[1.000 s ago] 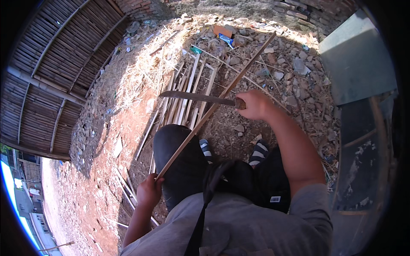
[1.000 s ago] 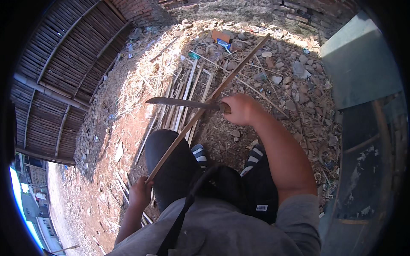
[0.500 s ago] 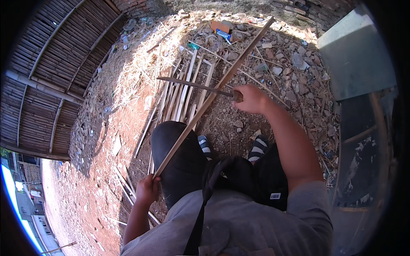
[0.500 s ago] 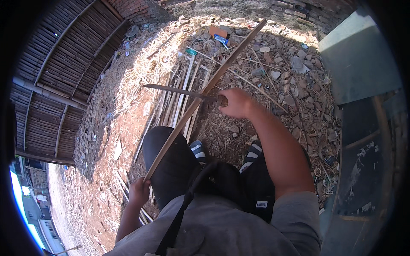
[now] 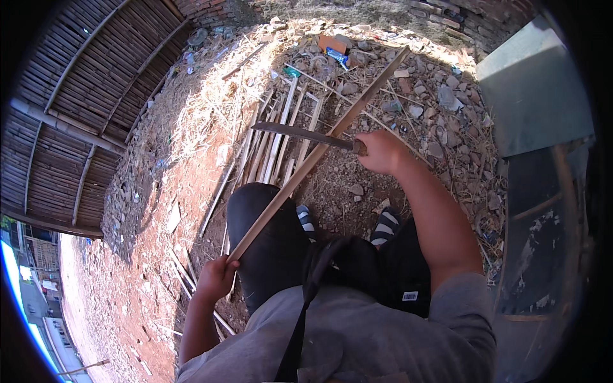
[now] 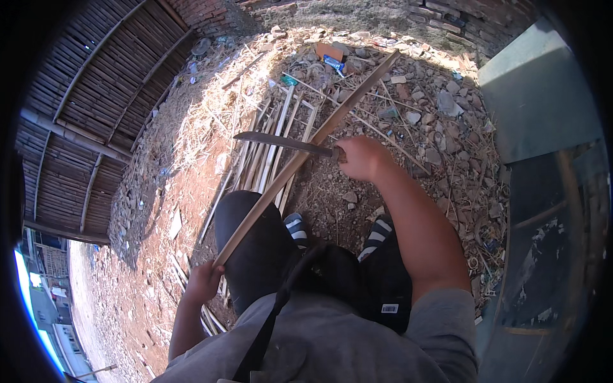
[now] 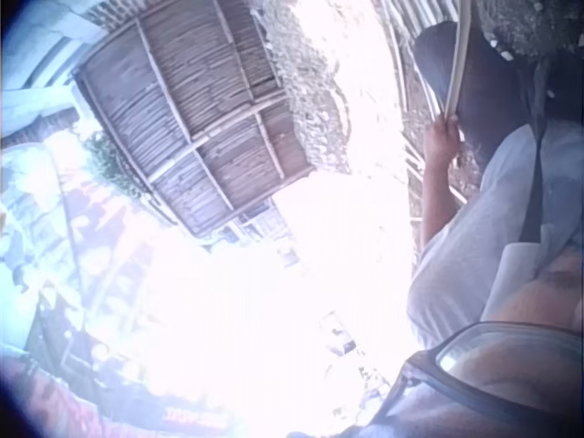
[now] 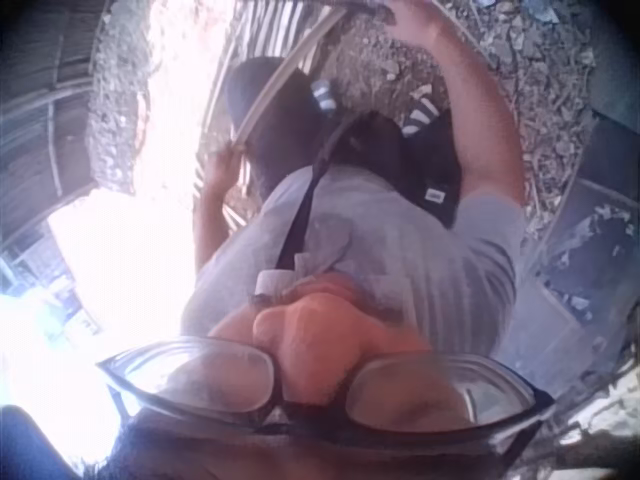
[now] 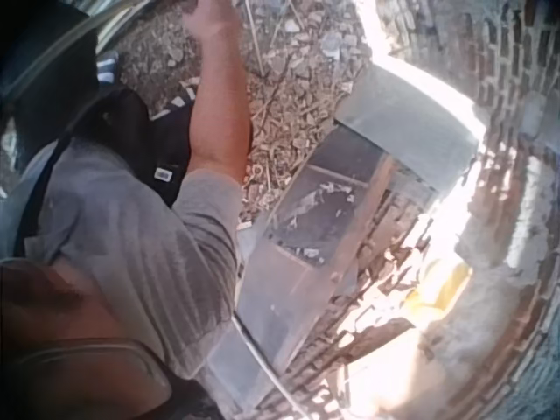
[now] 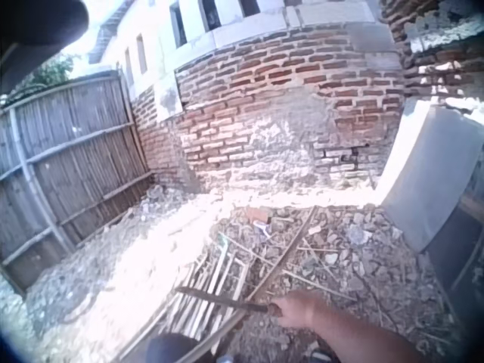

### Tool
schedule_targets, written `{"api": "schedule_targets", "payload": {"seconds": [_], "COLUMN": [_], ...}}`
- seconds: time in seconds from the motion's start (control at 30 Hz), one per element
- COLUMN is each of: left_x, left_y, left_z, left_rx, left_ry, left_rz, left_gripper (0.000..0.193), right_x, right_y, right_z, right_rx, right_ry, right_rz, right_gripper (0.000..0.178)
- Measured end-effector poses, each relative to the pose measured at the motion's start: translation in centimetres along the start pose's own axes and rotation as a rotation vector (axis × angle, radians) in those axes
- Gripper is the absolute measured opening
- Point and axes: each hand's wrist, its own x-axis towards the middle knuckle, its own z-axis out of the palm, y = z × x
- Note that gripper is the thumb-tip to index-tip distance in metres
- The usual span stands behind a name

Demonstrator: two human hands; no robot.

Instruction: The person sits on the ground and uses a large knife to shave the surface of a long bamboo pole. They hold the pole steady with their left hand and repeatedly scrape the blade along its length to remove the outer layer.

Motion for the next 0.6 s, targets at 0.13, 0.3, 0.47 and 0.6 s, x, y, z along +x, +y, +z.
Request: {"api": "schedule_targets", "payload": {"seconds": [0.13,0.3,0.47,0.6], "left_x": [-0.6,-0.6,-0.6,-0.7], "left_y": [-0.3,-1.2,0.4,0.0], "left_z": [0.4,1.7,-0.1,0.3], "left_rx": [0.026,-0.005,0.027,-0.021], "left_ry": [0.016,0.118,0.022,0.038], "left_rz": [0.006,0.036,-0.007,-0.001], "left_gripper": [0.032,0.034,0.035,0.035], "right_x": [-1.4,-0.4,-1.1,-1.8], "right_y": [-3.6,0.5,-0.8,-4.5], "right_z": [-0.3,-1.5,-1.3,-1.7], "right_rx": [-0.123,0.060,-0.123,-0.205], "right_ry": [0.034,0.058,0.004,-0.101], "right_rz": [-0.147,0.033,0.024,-0.109], "right_gripper": [0.023,0.024,0.024,0.026]}}
